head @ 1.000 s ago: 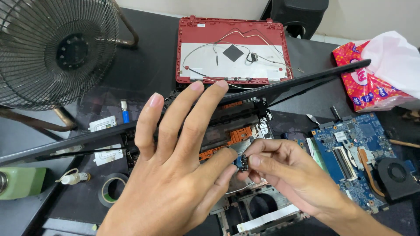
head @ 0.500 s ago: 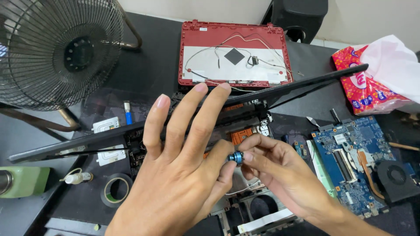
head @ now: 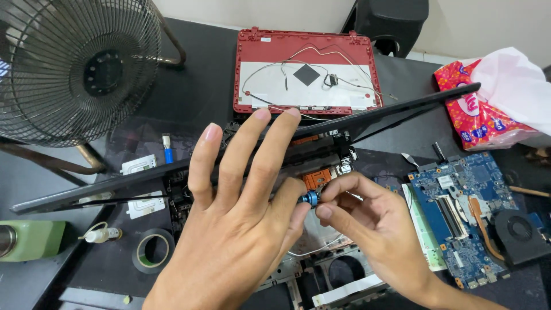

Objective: The person works at a repair bench on a partially disassembled laptop. They unscrew components from the motherboard with a screwdriver, lift out the cooling fan, reposition the motherboard, then open the laptop lid and use a screwdriver to work on the hinge and internal frame area.

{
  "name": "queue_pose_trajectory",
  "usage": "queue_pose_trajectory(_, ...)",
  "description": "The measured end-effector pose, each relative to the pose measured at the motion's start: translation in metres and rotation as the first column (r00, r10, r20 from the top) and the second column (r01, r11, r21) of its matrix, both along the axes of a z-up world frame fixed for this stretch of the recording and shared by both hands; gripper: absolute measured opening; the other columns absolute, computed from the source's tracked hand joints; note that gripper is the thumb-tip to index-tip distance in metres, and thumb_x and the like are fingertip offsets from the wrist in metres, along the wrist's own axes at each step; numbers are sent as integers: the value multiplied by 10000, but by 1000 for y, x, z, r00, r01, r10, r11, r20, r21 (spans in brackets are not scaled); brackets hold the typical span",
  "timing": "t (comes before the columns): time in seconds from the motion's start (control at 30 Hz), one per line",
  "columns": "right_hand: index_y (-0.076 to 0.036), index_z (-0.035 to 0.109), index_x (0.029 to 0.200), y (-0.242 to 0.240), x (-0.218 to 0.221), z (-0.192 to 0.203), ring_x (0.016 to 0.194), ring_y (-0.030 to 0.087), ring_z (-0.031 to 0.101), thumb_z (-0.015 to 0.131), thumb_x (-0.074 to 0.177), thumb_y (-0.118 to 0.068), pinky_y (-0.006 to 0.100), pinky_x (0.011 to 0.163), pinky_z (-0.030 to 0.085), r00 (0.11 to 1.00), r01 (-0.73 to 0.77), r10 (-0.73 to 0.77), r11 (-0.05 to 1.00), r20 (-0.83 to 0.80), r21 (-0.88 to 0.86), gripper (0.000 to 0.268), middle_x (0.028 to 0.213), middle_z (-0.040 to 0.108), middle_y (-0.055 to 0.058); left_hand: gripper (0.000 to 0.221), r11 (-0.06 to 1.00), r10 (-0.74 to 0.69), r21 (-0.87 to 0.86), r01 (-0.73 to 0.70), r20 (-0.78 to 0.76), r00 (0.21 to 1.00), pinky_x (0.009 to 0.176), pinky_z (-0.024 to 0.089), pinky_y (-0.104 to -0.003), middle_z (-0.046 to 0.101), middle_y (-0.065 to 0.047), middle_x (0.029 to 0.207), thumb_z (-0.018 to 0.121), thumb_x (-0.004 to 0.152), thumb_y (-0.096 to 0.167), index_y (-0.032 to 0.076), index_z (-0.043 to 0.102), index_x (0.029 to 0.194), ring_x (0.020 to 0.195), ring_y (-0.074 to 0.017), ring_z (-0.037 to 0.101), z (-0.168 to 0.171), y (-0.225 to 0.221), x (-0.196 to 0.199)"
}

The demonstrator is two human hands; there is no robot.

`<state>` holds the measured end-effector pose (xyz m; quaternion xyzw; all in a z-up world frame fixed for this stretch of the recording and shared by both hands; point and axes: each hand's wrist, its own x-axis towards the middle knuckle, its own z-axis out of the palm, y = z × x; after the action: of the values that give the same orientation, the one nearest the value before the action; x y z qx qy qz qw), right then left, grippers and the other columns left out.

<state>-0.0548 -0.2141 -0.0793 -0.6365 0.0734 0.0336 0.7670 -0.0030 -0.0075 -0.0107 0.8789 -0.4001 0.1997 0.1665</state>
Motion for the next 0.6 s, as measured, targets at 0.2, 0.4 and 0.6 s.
queue_pose_trajectory(0.2, 19, 643, 1012, 2, 1, -1, 875, 95, 623, 725, 910, -12, 248, 782, 526, 1000, 13, -13, 1000, 27, 10, 134, 935, 643, 40, 253, 1000, 17, 21, -17, 30, 999, 1244, 85, -558, 365, -155, 1611, 752, 928, 314, 75, 689, 986, 1514, -338, 285, -2, -1, -2)
queue_pose_trajectory(0.4, 28, 642, 992, 0, 3, -1, 844, 95, 613, 733, 910, -18, 247, 761, 518, 999, 10, -11, 1000, 42, 12, 131, 910, 645, 43, 244, 999, 31, 35, -33, 44, 999, 1246, 107, -569, 378, -159, 1609, 738, 944, 292, 60, 692, 1004, 1516, -338, 296, 0, -2, -3)
queue_pose_trajectory(0.6, 24, 651, 976, 0, 6, -3, 808, 96, 617, 736, 911, -7, 247, 732, 517, 997, 44, -41, 998, 63, -53, 111, 894, 649, 53, 242, 994, 75, 77, -84, 104, 992, 1245, 99, -576, 399, -166, 1616, 716, 976, 278, 53, 657, 910, 1520, -351, 305, -2, -7, -4)
